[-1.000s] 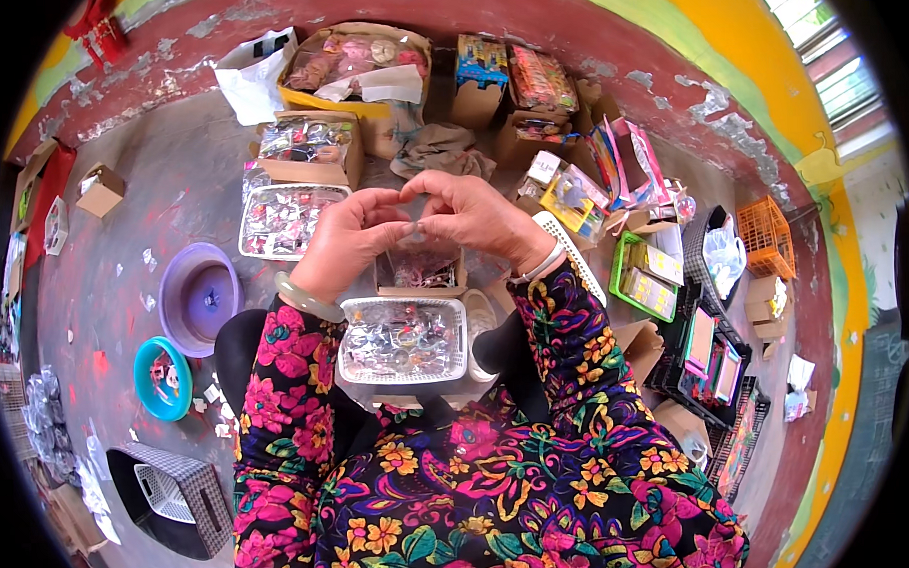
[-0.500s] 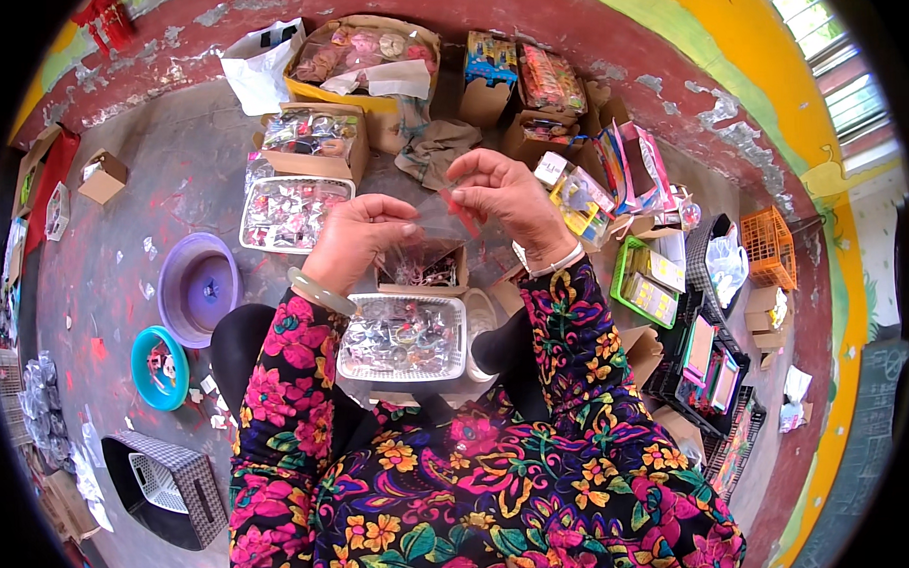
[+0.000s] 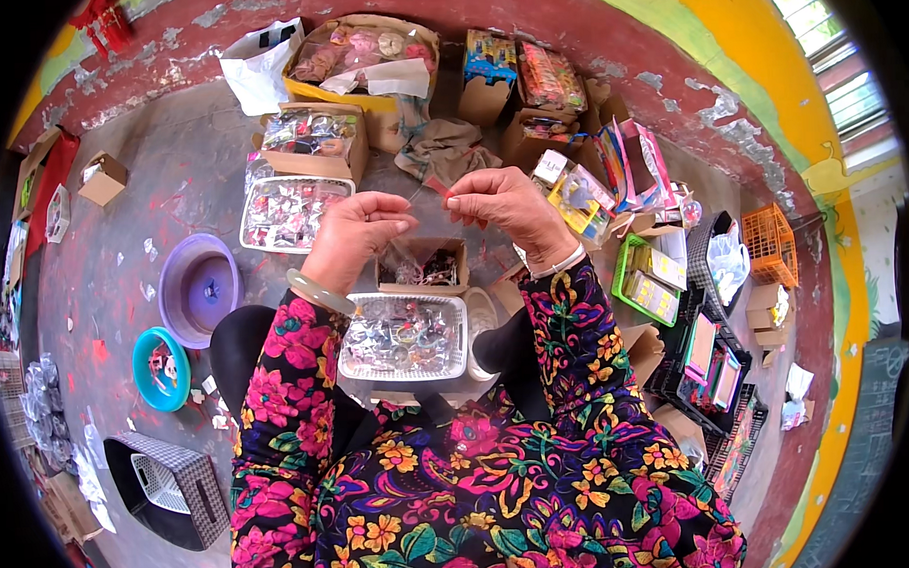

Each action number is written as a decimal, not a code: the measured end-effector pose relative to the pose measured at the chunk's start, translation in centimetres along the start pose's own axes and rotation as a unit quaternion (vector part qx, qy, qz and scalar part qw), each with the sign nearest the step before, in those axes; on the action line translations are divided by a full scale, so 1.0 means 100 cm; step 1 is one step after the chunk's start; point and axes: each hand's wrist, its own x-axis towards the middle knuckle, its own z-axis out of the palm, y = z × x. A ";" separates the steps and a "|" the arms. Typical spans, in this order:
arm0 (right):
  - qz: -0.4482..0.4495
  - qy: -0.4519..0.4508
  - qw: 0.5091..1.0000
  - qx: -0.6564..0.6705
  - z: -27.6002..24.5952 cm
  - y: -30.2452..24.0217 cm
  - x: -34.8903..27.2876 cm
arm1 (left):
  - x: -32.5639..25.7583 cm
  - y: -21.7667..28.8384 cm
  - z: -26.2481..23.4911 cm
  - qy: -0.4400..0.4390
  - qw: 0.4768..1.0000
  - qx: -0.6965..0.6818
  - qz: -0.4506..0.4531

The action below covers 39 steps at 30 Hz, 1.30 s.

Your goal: The person sits on the floor and repeatedly picks up small items, places them into clear plastic bags, and seals the bags. The person then places the sealed bags into a white plastic basket. The process is repeated with multiple small items from a tray.

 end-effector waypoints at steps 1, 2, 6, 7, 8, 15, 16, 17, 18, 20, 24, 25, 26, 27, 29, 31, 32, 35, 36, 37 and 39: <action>0.001 0.001 1.000 -0.002 0.003 -0.003 0.000 | 0.002 -0.005 -0.001 0.007 1.000 0.009 0.015; 0.003 0.003 1.000 -0.004 0.003 -0.004 -0.001 | 0.005 -0.010 -0.002 0.023 0.997 0.048 0.047; -0.011 0.003 0.999 -0.039 0.002 0.007 0.003 | 0.007 -0.014 0.001 0.054 0.979 0.147 0.133; -0.015 0.000 0.999 -0.048 0.003 0.006 0.003 | 0.006 -0.012 0.004 0.053 0.976 0.157 0.143; -0.020 -0.005 0.998 -0.057 0.005 0.007 0.003 | 0.005 -0.011 0.005 0.047 0.974 0.163 0.150; -0.027 -0.052 0.996 -0.066 0.010 0.009 0.005 | 0.004 -0.009 0.007 -0.045 0.989 0.120 0.068; -0.024 -0.053 0.996 -0.062 0.010 0.008 0.005 | 0.005 -0.008 0.006 -0.065 0.990 0.117 0.041; -0.023 -0.054 0.997 -0.056 0.011 0.008 0.004 | 0.004 -0.009 0.007 -0.058 0.993 0.098 0.037; -0.035 -0.047 0.997 -0.059 0.011 0.008 0.005 | 0.004 -0.010 0.007 -0.050 0.995 0.079 0.033; -0.061 -0.030 0.996 -0.065 0.011 0.009 0.005 | 0.003 -0.011 0.009 -0.039 0.998 0.042 0.026; -0.061 -0.004 0.997 -0.035 0.014 0.006 0.003 | 0.004 -0.009 0.011 -0.021 1.000 -0.006 0.013; -0.065 -0.001 0.997 -0.033 0.014 0.006 0.004 | 0.004 -0.009 0.011 -0.017 1.000 -0.012 0.010; -0.067 0.002 0.997 -0.032 0.015 0.006 0.004 | 0.004 -0.010 0.011 -0.012 1.000 -0.017 0.008; -0.068 0.004 0.997 -0.030 0.016 0.005 0.004 | 0.003 -0.010 0.011 -0.007 1.000 -0.022 0.005; -0.069 0.008 0.997 -0.027 0.017 0.005 0.004 | 0.003 -0.011 0.013 0.004 1.000 -0.029 0.005; -0.077 0.017 0.996 -0.050 0.015 0.009 0.005 | 0.003 -0.012 0.015 0.014 0.999 -0.033 0.011; -0.082 0.020 0.995 -0.061 0.015 0.011 0.006 | 0.003 -0.012 0.015 0.012 0.999 -0.031 0.010; -0.077 0.010 0.995 -0.066 0.016 0.009 0.007 | 0.005 -0.015 0.014 -0.004 1.000 -0.002 0.013; -0.071 0.003 0.995 -0.068 0.017 0.010 0.008 | 0.005 -0.017 0.014 -0.013 1.000 0.021 0.019; -0.065 -0.004 0.995 -0.069 0.018 0.012 0.010 | 0.005 -0.018 0.014 -0.023 0.998 0.044 0.025; -0.061 -0.014 0.995 -0.077 0.015 0.017 0.013 | 0.008 -0.024 0.016 -0.038 0.998 0.036 0.022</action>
